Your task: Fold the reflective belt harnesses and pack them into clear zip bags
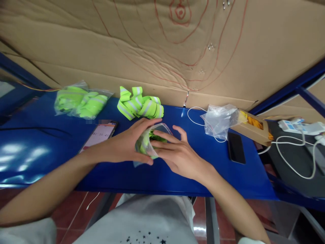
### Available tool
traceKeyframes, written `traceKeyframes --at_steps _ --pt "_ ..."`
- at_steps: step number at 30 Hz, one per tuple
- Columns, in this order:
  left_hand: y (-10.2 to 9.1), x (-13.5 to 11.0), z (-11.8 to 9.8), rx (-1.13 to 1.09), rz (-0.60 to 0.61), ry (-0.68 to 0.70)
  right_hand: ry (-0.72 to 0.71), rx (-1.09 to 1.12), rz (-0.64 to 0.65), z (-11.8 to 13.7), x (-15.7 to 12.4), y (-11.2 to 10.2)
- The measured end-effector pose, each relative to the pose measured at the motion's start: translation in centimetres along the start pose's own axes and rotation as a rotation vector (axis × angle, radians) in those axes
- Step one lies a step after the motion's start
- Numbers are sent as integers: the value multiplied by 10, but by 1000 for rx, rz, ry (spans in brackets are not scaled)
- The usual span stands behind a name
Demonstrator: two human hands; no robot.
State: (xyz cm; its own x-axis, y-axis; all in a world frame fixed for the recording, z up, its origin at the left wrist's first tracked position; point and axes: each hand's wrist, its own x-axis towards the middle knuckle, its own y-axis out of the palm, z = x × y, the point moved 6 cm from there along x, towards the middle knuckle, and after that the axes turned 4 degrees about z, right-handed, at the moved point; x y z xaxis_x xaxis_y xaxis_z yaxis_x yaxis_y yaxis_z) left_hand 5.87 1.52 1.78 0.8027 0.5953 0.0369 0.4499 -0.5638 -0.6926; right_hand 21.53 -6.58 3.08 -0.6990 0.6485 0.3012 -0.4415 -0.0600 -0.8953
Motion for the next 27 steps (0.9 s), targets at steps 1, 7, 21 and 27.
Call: traceKeyframes --at_steps 1,7,21,27 --pt "-3 2 4 -118 63 37 -19 15 34 2 1 -5" --pt "19 8 35 -739 243 -7 28 146 24 -1 0 -14" --pt "46 0 24 -1096 105 3 97 274 -110 -17 -6 -23" --pt "47 1 38 -1051 -102 -204 262 551 -186 -60 -28 -4"
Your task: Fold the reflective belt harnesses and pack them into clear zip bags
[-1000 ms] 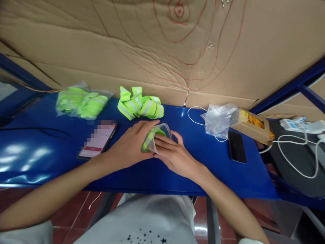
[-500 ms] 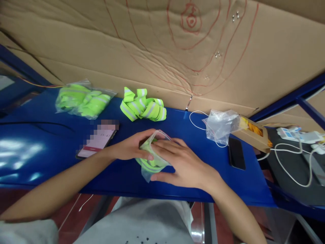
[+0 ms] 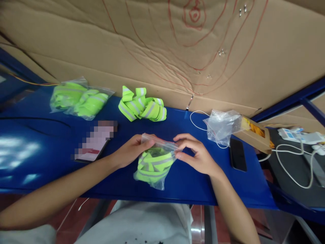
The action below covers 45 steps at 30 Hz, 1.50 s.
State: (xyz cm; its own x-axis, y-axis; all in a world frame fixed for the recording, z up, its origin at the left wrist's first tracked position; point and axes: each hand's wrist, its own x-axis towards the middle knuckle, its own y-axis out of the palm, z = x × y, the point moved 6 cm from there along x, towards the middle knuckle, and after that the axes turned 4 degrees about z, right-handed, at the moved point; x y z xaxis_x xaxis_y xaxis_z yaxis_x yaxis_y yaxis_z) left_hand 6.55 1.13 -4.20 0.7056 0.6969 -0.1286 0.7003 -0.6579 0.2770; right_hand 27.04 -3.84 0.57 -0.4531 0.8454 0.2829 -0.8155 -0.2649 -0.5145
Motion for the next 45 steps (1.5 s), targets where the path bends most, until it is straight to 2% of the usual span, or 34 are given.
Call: traceKeyframes --at_steps 4,7,8,12,13,15,18,20,22,25,27,30,35,40,45 --pt "3 1 14 -81 -76 -35 90 85 -55 -19 -8 1" --pt "6 -1 24 -106 -82 -100 131 117 -16 -19 -12 1" --pt "7 -1 27 -104 -78 -130 135 124 34 -17 -13 2" --pt "3 -1 39 -150 -60 -304 129 168 369 -12 -14 18" --pt "0 0 40 -157 -48 -321 129 168 403 -12 -15 19" --pt "-5 2 36 -155 -27 -289 145 134 327 -17 -15 14" --pt "-8 4 29 -148 9 -219 166 147 -7 -28 -18 -9" --pt "-7 3 28 -148 37 -229 162 234 -129 -33 -21 -17" --pt "-6 2 25 -147 32 -212 193 315 -61 -36 -21 -9" --pt "-6 2 19 -134 -5 -141 344 375 133 -40 -18 20" --pt "-6 3 16 -113 -36 -96 447 398 152 -42 -16 35" --pt "-9 3 14 -90 -117 -42 523 422 50 -47 -12 40" --pt "-17 1 14 -40 -259 2 512 427 -90 -53 -10 28" --pt "-16 1 14 -138 -279 8 483 476 -293 -53 -9 20" --pt "-12 2 14 -175 -294 36 466 435 -307 -52 -9 25"
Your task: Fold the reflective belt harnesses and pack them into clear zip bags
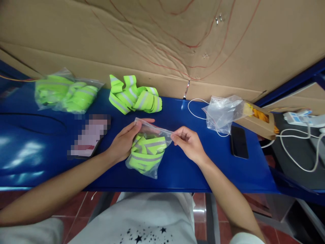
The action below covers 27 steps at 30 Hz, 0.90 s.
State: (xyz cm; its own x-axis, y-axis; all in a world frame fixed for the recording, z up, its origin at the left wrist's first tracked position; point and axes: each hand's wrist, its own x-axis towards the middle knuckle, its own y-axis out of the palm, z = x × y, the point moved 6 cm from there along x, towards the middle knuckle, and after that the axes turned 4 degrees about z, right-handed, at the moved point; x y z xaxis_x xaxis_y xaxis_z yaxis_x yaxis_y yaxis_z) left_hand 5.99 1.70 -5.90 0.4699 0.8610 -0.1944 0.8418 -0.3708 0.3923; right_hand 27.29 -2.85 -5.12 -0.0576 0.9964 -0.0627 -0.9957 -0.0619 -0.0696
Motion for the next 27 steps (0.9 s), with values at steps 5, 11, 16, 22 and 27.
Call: traceKeyframes --at_steps 5,11,16,22,27 --pt "4 -2 1 37 39 27 15 9 37 -3 1 4" --pt "9 -6 -1 105 81 55 2 -37 5 -3 1 5" --pt "10 -7 0 185 71 44 0 -65 31 -5 0 7" --pt "12 -9 6 236 83 5 -21 -79 59 -4 0 11" --pt "14 -10 12 261 117 -11 -25 -108 79 0 0 14"
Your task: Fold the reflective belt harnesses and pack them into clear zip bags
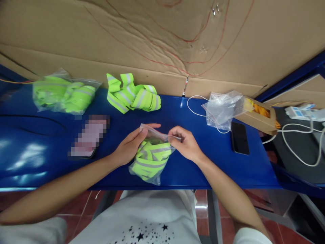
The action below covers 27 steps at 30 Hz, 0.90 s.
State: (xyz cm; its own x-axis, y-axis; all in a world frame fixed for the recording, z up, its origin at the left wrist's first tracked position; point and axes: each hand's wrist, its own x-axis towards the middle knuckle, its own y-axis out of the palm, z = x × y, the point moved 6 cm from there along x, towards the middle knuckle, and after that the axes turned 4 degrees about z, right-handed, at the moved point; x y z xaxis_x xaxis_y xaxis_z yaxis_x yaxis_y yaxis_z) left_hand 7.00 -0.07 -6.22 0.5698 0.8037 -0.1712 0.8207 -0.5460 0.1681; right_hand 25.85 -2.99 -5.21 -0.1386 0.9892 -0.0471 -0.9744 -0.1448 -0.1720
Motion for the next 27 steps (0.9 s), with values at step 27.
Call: traceKeyframes --at_steps 27 --pt "25 -9 9 140 404 20 -3 -57 122 -6 -3 11"
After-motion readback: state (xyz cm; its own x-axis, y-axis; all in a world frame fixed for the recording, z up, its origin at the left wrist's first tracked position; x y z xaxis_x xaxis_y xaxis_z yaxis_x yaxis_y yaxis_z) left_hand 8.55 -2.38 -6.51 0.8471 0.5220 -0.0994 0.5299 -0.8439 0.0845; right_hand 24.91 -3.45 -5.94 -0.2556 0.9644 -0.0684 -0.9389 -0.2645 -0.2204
